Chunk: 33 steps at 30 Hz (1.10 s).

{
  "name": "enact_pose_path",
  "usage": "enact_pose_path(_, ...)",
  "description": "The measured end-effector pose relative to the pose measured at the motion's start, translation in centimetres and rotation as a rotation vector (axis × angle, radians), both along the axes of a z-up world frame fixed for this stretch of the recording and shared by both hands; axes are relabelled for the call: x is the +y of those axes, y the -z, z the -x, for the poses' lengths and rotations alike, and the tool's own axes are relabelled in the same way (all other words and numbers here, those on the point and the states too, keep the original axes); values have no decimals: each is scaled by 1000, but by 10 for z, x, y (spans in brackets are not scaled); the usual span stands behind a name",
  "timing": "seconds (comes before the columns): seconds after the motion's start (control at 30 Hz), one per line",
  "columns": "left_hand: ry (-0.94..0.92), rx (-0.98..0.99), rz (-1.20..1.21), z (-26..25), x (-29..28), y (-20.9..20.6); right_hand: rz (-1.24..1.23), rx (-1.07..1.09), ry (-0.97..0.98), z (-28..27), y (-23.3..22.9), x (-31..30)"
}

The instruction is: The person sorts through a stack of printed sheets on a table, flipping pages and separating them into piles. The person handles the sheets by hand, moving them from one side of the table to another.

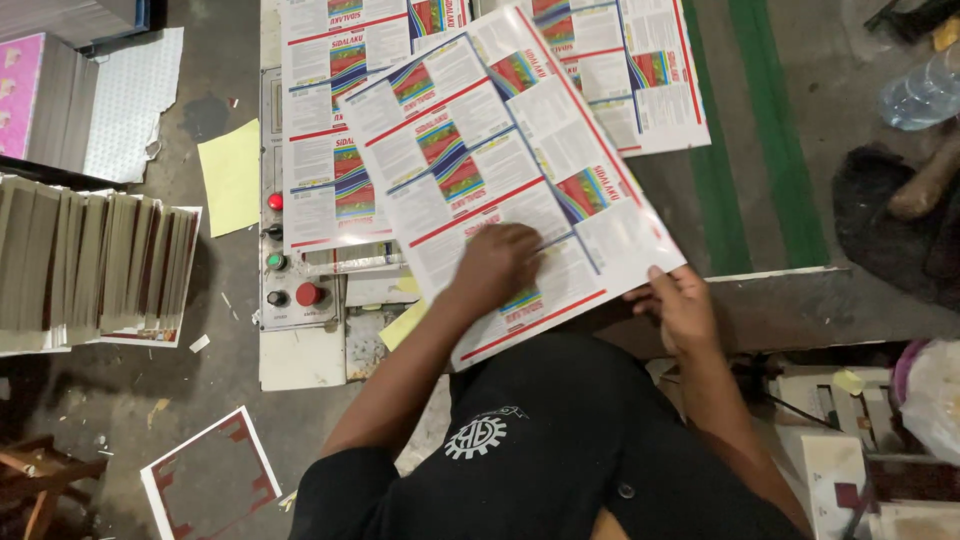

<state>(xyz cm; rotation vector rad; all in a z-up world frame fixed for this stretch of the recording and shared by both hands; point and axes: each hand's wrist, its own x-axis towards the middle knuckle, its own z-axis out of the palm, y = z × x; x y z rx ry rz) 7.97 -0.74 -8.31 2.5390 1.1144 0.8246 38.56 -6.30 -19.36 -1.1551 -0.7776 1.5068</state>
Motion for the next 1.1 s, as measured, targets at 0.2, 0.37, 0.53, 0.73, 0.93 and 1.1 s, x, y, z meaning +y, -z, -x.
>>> enact_pose_path(0.2, -288, 80, -7, 62, 29, 18, -38, -89, 156, -41, 15, -7)
enact_pose_path(0.37, -353, 208, -83, 87, 37, 5, 1, -128, 205, -78, 25, -14)
enact_pose_path(0.53, -345, 348, 12, 98, 42, 2, 27, -146, 233, -109, 46, -23)
enact_pose_path(0.73, -305, 318, 146, 98, 42, -21, 73, -168, 294, -124, 47, -37)
enact_pose_path(0.93, -317, 98, 21, 105, 42, -35, 89, -223, 303, -129, 57, -43)
enact_pose_path(1.1, -408, 60, -282, 88, 21, -87, 39, -213, 272, -123, 51, -45)
